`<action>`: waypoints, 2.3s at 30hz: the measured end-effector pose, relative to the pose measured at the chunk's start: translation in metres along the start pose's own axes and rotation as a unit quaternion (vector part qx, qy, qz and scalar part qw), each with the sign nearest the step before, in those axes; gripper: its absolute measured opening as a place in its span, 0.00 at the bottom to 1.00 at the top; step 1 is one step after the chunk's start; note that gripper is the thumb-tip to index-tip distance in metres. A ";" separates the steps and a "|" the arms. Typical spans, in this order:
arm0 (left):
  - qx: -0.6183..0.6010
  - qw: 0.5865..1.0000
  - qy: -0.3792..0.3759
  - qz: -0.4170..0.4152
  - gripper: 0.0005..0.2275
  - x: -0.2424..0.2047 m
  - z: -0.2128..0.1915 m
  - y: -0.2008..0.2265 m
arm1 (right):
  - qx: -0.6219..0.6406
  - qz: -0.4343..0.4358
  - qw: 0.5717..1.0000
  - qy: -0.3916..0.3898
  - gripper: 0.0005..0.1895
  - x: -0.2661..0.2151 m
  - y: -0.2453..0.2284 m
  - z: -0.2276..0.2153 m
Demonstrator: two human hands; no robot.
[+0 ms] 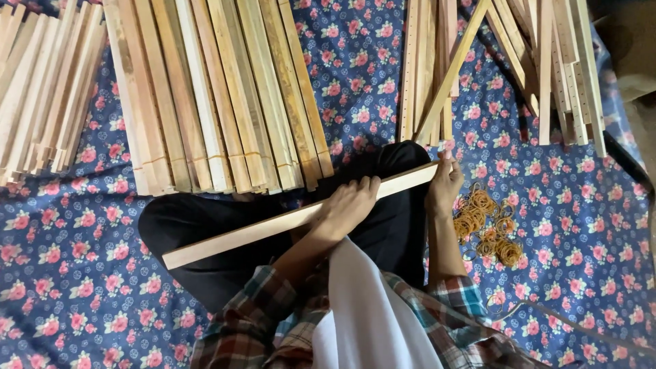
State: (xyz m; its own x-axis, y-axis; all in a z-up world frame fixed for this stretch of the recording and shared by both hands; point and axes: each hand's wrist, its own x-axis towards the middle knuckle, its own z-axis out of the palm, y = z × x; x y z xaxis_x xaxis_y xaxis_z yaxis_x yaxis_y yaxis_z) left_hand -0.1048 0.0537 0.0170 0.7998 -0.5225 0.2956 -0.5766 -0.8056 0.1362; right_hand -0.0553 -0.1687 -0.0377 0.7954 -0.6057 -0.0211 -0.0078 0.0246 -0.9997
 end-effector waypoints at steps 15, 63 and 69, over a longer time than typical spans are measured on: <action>-0.023 0.997 -0.021 -0.070 0.21 0.003 -0.006 0.007 | 0.026 -0.008 1.000 -0.013 0.17 0.003 0.003 0.000; -0.320 0.882 -0.241 -0.249 0.32 0.044 -0.076 0.012 | 0.063 0.146 0.966 -0.205 0.09 0.031 -0.014 -0.070; -0.338 0.877 -0.233 -0.250 0.30 0.044 -0.090 0.014 | 0.084 0.132 0.892 -0.425 0.33 0.053 -0.020 -0.052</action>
State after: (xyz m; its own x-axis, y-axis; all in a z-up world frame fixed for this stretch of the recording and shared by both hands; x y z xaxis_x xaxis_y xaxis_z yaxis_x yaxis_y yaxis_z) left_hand -0.0927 0.0448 0.1175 0.8716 -0.3363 -0.3567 0.0235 -0.6981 0.7156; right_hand -0.0447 -0.2427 -0.0192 0.9518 0.2582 -0.1656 -0.2291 0.2396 -0.9434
